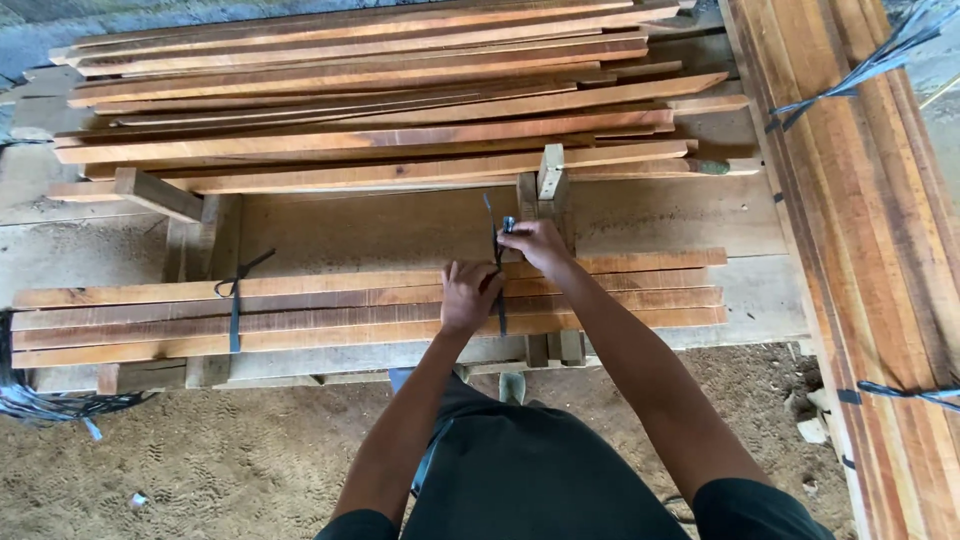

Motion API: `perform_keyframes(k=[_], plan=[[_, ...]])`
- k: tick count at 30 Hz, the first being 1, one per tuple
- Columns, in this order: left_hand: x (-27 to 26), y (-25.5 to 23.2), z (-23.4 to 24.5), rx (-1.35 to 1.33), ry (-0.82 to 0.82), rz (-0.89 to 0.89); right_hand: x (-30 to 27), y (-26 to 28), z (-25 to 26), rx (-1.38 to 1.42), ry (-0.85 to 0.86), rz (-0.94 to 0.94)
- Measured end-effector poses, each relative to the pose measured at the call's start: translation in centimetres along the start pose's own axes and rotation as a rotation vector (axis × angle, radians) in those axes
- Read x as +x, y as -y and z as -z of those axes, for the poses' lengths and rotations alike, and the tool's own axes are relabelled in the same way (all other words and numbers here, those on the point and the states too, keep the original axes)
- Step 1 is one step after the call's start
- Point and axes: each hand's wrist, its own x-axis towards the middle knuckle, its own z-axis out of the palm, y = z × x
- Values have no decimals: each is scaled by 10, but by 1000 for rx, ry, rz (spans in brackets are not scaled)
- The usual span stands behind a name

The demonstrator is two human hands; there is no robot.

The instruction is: Bundle sets of wooden slats using ties and arrange them for sorting on a workbench.

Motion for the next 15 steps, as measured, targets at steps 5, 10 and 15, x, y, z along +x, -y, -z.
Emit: perform_keyframes(k=[5, 10, 15], plan=[[8, -4, 9, -244, -61, 76, 15, -11, -14, 10, 44, -50], [16, -3, 8, -360, -4, 103, 14, 4, -19, 287, 104, -34], [11, 15, -5, -278, 64, 56, 36, -1, -36, 428, 74, -387]])
